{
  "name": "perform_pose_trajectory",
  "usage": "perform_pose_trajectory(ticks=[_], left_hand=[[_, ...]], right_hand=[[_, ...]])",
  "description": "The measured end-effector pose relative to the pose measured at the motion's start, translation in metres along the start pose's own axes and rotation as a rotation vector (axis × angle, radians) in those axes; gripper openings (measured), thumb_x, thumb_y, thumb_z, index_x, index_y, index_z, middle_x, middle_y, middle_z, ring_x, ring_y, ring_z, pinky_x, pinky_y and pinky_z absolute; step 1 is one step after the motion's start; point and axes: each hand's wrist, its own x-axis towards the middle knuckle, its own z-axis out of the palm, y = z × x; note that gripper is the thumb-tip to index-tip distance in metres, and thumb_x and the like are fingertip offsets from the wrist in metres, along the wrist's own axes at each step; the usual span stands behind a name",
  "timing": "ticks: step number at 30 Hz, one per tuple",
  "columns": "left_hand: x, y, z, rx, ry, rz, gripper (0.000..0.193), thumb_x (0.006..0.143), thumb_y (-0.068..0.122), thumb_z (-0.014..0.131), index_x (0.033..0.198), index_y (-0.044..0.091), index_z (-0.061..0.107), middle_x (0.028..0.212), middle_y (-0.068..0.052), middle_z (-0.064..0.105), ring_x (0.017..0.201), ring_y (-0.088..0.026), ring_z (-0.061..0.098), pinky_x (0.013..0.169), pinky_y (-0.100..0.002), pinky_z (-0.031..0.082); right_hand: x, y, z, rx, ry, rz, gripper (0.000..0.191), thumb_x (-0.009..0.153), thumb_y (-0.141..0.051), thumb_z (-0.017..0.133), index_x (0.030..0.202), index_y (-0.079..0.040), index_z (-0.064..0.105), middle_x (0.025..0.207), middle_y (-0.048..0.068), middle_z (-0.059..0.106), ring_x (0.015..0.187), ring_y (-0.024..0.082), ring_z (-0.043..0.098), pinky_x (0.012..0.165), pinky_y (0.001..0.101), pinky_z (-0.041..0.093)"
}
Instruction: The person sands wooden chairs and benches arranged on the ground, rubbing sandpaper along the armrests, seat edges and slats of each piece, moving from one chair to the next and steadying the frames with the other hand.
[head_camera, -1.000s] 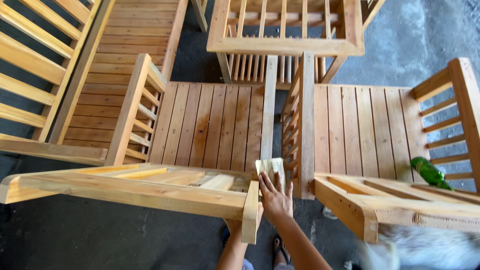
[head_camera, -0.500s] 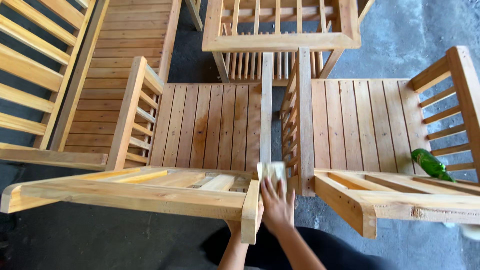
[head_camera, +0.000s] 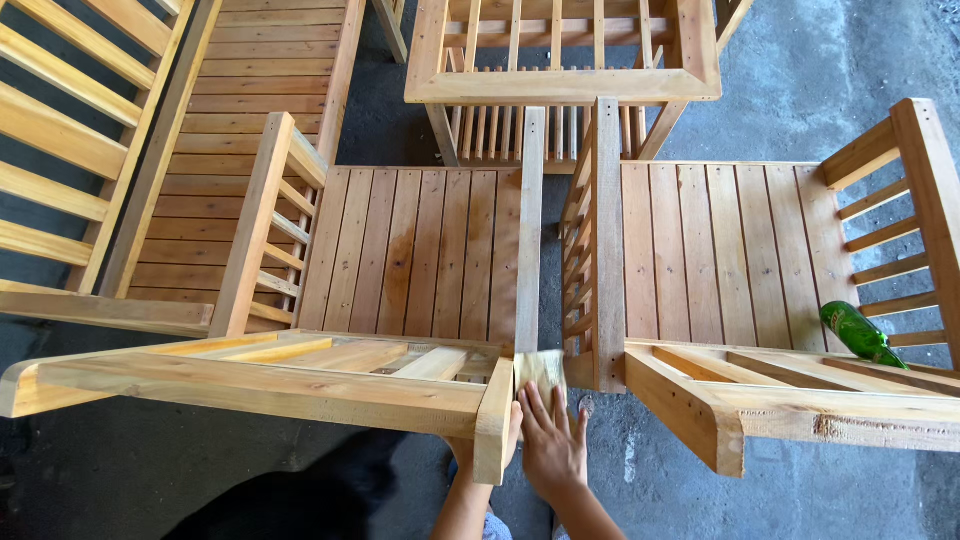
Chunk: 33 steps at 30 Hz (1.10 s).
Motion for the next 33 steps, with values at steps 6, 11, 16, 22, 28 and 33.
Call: perform_pose_trajectory(ticks=[6,11,16,22,28,33], left_hand=[[-0.005,-0.006,0.010,-0.033,-0.019,-0.046,0.053,0.081,0.048,0.073,0.123,0.016,0.069,0.127,-0.009,0.066,0.126,-0.036,0.051,0.104,-0.065,0.028],[-0.009,-0.012,0.020,-0.356,-0.040,-0.080,0.067,0.094,0.053,0.064,0.143,0.009,0.053,0.143,-0.012,0.056,0.134,-0.031,0.048,0.112,-0.062,0.027],[-0.007,-0.011,0.023,0.021,-0.094,-0.077,0.059,0.086,0.055,0.067,0.131,0.017,0.066,0.141,-0.005,0.056,0.137,-0.034,0.037,0.107,-0.072,0.009],[-0.006,-0.004,0.021,0.028,-0.109,-0.113,0.056,0.085,0.055,0.065,0.128,0.019,0.067,0.133,-0.003,0.064,0.132,-0.033,0.044,0.104,-0.070,0.017],[-0.004,-0.004,0.015,-0.215,0.057,-0.034,0.050,0.083,0.040,0.076,0.124,0.012,0.067,0.122,-0.007,0.068,0.115,-0.030,0.062,0.099,-0.053,0.043],[-0.001,-0.001,0.008,-0.153,-0.104,-0.114,0.035,0.087,0.037,0.075,0.116,0.017,0.070,0.111,-0.003,0.073,0.106,-0.027,0.068,0.093,-0.047,0.051]], right_hand=[[0.044,0.002,-0.021,0.034,0.050,-0.011,0.072,0.096,-0.022,0.050,0.161,-0.030,0.022,0.169,-0.013,0.014,0.157,0.031,0.008,0.121,0.0684,0.007],[0.027,0.001,-0.002,-0.025,-0.024,-0.056,0.075,0.094,-0.021,0.051,0.162,-0.024,0.018,0.171,-0.006,0.007,0.157,0.032,0.005,0.120,0.0677,0.007],[-0.040,0.028,0.045,0.025,-0.122,-0.069,0.065,0.100,-0.023,0.046,0.159,-0.027,0.020,0.172,-0.007,0.011,0.156,0.030,0.003,0.124,0.0593,0.011],[0.007,0.040,0.064,0.657,0.335,0.162,0.055,0.102,-0.024,0.046,0.156,-0.018,0.038,0.162,0.014,0.036,0.148,0.036,0.039,0.117,0.0388,0.041],[0.096,0.005,0.054,0.854,0.418,0.039,0.062,0.100,-0.022,0.052,0.156,-0.007,0.027,0.162,0.026,0.027,0.141,0.043,0.040,0.110,0.0411,0.044],[0.112,0.013,0.030,0.889,0.595,-0.254,0.061,0.101,-0.006,0.045,0.159,0.000,0.025,0.164,0.032,0.022,0.152,0.047,0.023,0.121,0.0435,0.033]])
